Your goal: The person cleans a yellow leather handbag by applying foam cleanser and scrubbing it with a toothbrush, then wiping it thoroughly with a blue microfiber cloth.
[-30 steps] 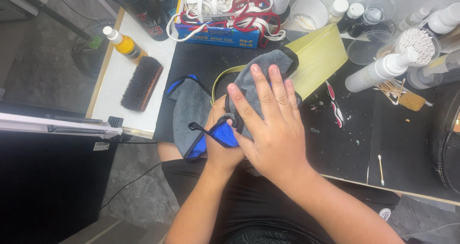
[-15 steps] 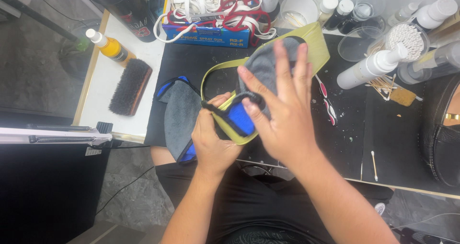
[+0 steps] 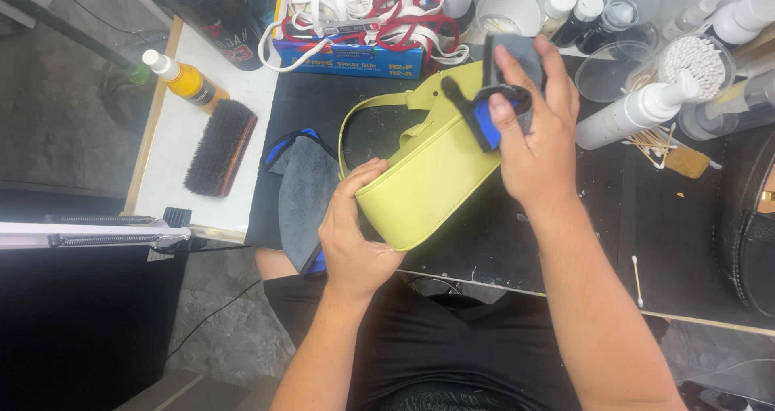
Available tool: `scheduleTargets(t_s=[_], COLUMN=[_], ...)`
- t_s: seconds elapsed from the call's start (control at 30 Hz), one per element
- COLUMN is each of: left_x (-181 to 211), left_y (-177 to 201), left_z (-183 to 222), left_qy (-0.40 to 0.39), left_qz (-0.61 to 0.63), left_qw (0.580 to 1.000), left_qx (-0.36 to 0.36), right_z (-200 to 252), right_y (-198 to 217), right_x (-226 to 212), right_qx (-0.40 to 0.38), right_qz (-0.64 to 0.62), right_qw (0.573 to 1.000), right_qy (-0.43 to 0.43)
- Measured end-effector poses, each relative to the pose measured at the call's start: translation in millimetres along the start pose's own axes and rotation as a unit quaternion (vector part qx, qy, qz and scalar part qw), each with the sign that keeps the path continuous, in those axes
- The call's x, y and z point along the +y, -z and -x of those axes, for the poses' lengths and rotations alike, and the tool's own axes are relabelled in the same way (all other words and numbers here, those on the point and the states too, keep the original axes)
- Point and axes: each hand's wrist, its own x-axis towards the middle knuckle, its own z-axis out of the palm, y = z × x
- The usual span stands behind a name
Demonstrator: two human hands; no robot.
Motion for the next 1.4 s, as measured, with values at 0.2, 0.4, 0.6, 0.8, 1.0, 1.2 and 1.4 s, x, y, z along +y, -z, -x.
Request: scheduleTargets(t_s=[0.2, 0.4, 0.6, 0.8, 1.0, 1.2, 1.4], left_x=[-4, -8, -7, -7, -10, -9, -9], left_y=[2, 6, 0, 1, 9, 11, 9], left_z=[3, 5, 5, 5, 5, 2, 2], left_qy=[0.008, -0.001, -0.001, 0.016, 0.029, 0.022, 0.021], left_qz=[0.016, 0.017, 0.020, 0.030, 0.044, 0.038, 0.028], left_qw=[1.000, 1.000, 1.000, 0.999, 0.999, 0.999, 0.999], left_qx=[0.004, 0.013, 0.017, 0.023, 0.012, -0.015, -0.016], right_z=[-3, -5, 35, 79, 61, 6, 9], right_y=[-11, -12, -18, -21, -11, -8, -14], right_x=[32, 37, -15, -55, -3, 64, 34], right_qx=[0.075, 0.112, 0.150, 0.120, 0.214, 0.137, 0.173], right_qz=[-0.141, -0.204, -0.052, -0.066, -0.094, -0.267, -0.027], right_qw=[0.987, 0.971, 0.987, 0.973, 0.972, 0.941, 0.980], right_qy=[-0.026, -0.053, 0.009, 0.183, 0.009, -0.158, -0.090])
